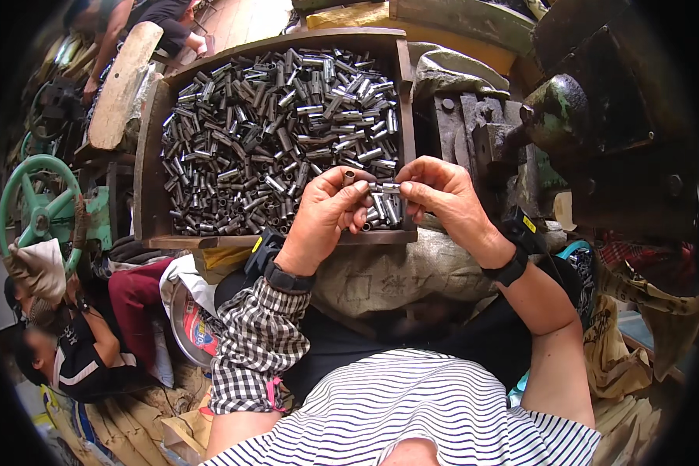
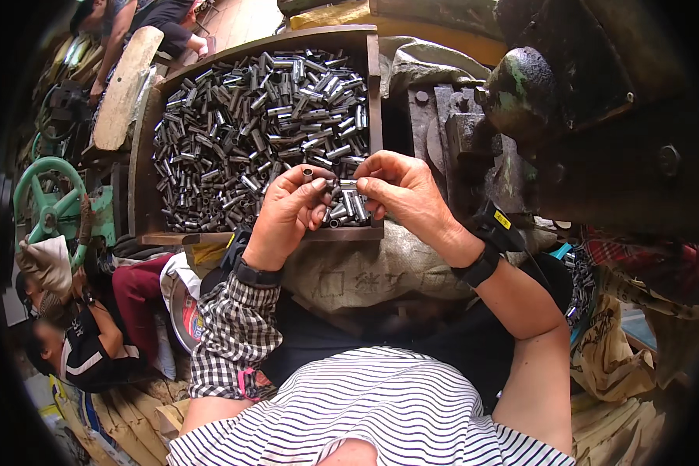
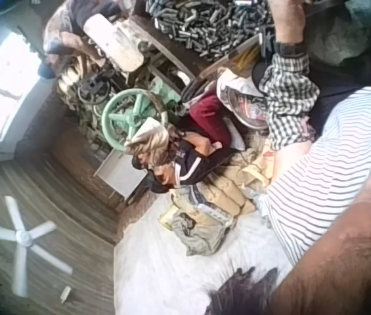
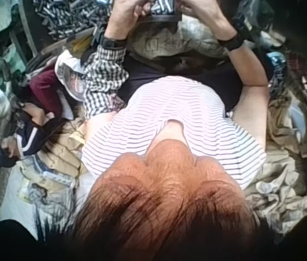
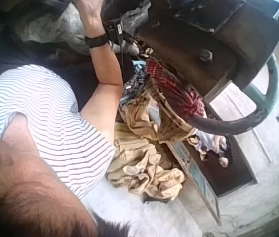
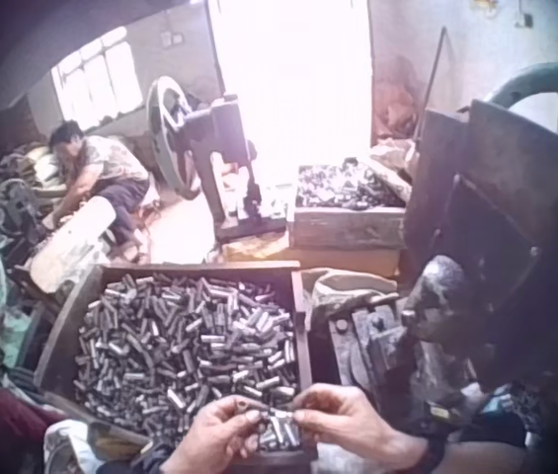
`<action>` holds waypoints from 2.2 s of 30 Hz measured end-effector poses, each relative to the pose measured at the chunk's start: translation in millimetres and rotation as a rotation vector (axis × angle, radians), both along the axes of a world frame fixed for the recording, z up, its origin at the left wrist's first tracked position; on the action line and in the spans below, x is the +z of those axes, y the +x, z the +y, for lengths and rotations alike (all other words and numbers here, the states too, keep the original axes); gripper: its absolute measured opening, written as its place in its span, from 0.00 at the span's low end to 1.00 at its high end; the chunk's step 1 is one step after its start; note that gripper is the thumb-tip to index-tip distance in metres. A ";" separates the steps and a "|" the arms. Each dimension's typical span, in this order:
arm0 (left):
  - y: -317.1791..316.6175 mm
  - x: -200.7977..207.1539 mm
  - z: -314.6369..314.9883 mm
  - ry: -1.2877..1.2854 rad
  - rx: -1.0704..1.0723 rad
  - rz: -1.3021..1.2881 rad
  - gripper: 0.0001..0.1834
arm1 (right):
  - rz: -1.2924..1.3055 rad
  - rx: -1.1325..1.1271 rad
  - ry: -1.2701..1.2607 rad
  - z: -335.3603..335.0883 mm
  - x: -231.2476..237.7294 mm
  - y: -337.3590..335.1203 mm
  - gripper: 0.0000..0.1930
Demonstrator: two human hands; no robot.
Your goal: Operating a manual pressing machine to process small metal components.
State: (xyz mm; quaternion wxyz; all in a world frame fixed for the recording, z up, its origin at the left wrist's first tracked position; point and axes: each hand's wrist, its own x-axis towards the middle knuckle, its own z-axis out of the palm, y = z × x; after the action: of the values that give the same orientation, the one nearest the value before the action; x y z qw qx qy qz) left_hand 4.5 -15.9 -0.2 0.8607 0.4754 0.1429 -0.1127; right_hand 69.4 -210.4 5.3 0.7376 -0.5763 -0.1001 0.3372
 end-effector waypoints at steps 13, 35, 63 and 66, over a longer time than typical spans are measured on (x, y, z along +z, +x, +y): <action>0.2 -2.6 -2.5 0.046 -0.012 0.000 0.08 | 0.093 -0.014 0.080 1.6 -4.4 0.8 0.06; -6.9 26.1 0.8 0.804 -0.378 -0.619 0.21 | 0.463 0.310 0.096 -7.2 -0.4 8.6 0.14; -31.9 26.6 27.4 0.155 -0.380 -0.100 0.13 | 0.329 0.304 0.098 27.6 12.3 0.2 0.21; -33.8 20.8 22.0 0.245 -0.300 -0.154 0.12 | 0.361 0.339 0.043 25.8 17.7 5.4 0.17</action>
State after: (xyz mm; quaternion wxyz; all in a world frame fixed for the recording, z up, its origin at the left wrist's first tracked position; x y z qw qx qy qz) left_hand -29.3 6.1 20.5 0.7785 0.5996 0.0168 -0.1846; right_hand 74.8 -184.5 23.0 0.6885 -0.4658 -0.0690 0.5516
